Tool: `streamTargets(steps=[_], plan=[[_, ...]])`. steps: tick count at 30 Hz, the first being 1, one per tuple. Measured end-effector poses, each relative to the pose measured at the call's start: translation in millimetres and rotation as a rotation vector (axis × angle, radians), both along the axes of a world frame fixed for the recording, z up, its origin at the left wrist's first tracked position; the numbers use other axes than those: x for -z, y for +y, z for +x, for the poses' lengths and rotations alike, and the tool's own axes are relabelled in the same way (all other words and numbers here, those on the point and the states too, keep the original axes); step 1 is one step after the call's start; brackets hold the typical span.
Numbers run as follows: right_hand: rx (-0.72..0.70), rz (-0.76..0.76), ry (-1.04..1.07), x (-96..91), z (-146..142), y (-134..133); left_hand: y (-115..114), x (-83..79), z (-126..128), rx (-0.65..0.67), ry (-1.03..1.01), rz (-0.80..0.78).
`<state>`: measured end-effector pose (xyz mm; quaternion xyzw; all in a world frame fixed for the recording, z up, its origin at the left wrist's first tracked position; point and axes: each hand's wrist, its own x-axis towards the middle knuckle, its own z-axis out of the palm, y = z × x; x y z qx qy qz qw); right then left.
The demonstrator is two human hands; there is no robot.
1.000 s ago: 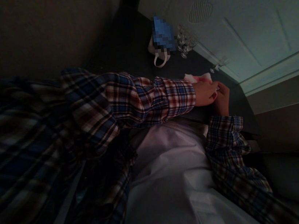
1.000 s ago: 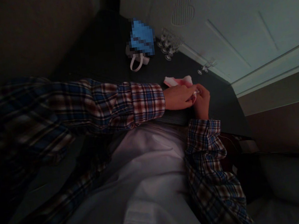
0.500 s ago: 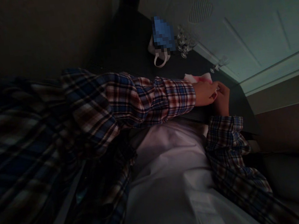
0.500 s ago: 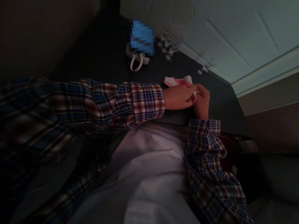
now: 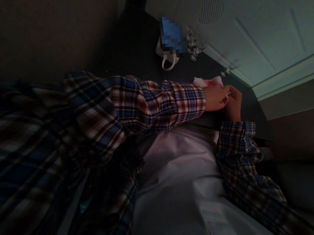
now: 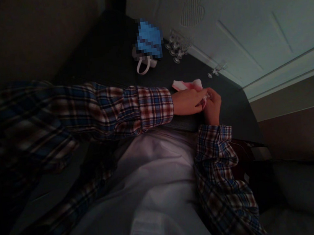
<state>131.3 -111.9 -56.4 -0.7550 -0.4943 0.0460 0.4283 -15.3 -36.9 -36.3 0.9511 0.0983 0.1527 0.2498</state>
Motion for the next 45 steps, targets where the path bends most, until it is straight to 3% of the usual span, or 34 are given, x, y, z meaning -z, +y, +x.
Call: streamTargets(steps=[45], plan=[[0.011, 0.016, 0.0, 0.5, 1.4, 1.0, -1.4, -1.9, -1.1, -0.015, 0.027, 0.015]])
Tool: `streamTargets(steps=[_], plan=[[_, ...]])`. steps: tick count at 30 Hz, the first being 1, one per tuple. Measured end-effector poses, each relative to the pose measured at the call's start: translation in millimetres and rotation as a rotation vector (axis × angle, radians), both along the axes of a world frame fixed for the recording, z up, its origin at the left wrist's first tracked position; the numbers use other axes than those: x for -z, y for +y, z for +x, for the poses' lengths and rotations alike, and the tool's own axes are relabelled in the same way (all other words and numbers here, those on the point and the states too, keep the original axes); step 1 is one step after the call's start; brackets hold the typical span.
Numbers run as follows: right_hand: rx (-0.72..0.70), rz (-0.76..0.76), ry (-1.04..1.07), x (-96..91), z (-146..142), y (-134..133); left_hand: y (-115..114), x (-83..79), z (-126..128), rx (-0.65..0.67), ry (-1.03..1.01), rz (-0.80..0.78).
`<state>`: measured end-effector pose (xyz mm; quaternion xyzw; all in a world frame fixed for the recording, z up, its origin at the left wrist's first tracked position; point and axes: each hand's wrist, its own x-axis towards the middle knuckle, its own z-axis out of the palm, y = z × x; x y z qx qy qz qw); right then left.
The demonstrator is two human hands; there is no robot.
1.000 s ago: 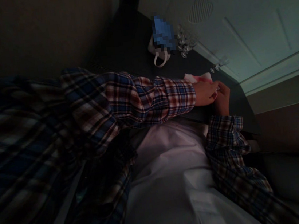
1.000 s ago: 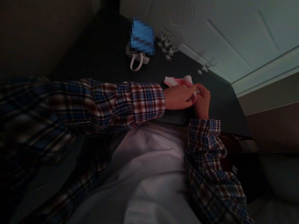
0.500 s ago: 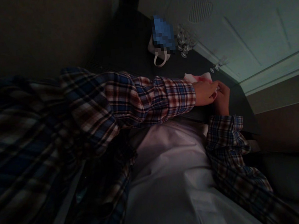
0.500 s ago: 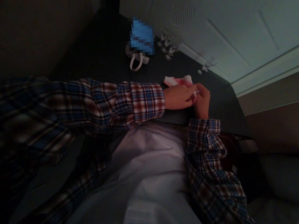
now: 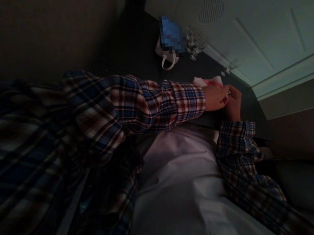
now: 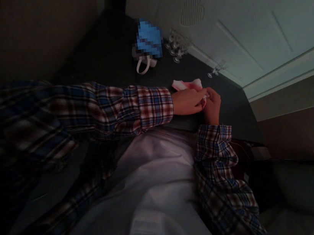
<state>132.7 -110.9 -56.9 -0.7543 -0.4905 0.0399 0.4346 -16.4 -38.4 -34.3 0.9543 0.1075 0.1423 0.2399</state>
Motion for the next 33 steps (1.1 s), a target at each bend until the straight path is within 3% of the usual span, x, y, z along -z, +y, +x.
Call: streamTargets(steps=[33], plan=[[0.001, -0.036, -0.007, 1.0, 1.7, 0.0, 0.1, -1.2, -0.9, 0.008, 0.001, -0.021]])
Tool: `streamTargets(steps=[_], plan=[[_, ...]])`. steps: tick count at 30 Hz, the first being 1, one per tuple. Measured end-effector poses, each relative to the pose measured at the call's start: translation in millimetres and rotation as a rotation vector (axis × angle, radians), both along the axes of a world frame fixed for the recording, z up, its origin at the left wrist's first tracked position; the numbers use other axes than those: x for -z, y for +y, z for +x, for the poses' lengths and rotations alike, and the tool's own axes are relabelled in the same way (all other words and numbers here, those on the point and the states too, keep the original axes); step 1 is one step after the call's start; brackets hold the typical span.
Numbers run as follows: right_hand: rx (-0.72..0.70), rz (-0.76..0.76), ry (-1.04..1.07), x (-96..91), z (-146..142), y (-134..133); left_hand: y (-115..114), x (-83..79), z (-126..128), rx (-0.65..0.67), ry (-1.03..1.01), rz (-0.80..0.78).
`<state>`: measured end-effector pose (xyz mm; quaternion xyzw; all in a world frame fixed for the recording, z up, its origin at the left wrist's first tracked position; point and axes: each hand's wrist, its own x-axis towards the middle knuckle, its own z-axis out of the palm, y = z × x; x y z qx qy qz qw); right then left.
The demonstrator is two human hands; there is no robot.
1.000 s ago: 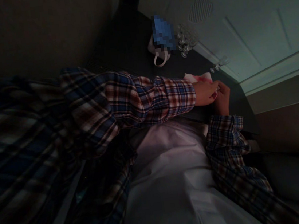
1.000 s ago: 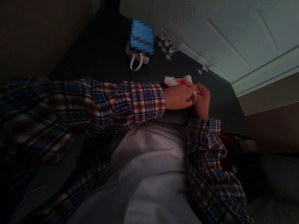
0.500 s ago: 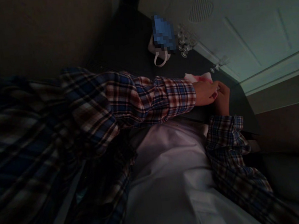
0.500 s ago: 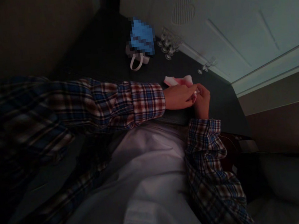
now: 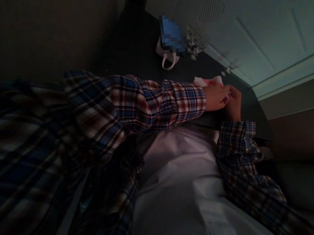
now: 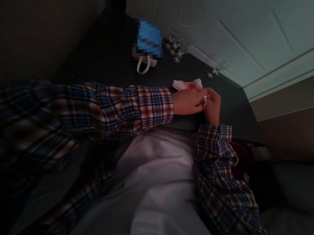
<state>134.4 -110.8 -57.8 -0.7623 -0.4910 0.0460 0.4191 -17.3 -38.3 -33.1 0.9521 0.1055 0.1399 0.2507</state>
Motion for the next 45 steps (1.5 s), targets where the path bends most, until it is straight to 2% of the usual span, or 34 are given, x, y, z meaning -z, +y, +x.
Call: streamTargets(steps=[26, 45], plan=[[-0.034, 0.045, 0.08, 0.1, -2.4, -0.3, 0.9, 2.2, 1.4, 0.005, -0.018, -0.006], [-0.029, 0.03, 0.052, 1.7, 1.8, 0.7, 0.3, 1.5, 0.2, 0.0, -0.014, -0.01]])
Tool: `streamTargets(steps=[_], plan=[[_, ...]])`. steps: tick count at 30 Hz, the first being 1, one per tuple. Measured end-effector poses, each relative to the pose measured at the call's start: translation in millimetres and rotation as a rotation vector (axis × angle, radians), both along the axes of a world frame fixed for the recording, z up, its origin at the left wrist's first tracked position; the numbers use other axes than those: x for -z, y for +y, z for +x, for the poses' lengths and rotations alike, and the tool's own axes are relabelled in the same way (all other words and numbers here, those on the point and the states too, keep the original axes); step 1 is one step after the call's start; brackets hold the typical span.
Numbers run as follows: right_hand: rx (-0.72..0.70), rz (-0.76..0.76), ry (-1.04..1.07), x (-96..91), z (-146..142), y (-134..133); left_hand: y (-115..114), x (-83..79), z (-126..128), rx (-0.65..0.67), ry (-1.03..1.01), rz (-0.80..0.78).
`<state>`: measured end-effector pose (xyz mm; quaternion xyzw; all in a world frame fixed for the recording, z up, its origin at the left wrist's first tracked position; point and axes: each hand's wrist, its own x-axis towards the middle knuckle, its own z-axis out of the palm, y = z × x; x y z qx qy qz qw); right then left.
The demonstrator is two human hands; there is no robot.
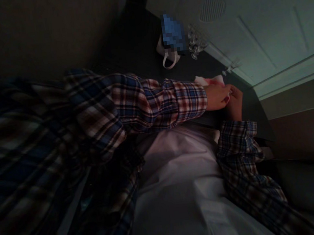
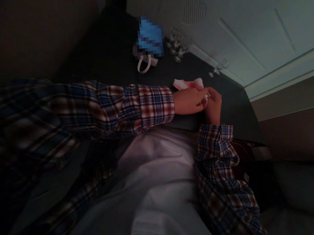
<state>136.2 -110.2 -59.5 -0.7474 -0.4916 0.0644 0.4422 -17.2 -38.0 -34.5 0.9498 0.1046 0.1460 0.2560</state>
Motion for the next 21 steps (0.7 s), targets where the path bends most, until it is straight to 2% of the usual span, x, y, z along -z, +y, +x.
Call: streamTargets(steps=[21], plan=[[0.018, -0.005, 0.007, -3.4, -7.3, -0.1, 0.6, 2.7, 3.0, -0.007, -0.012, 0.018]])
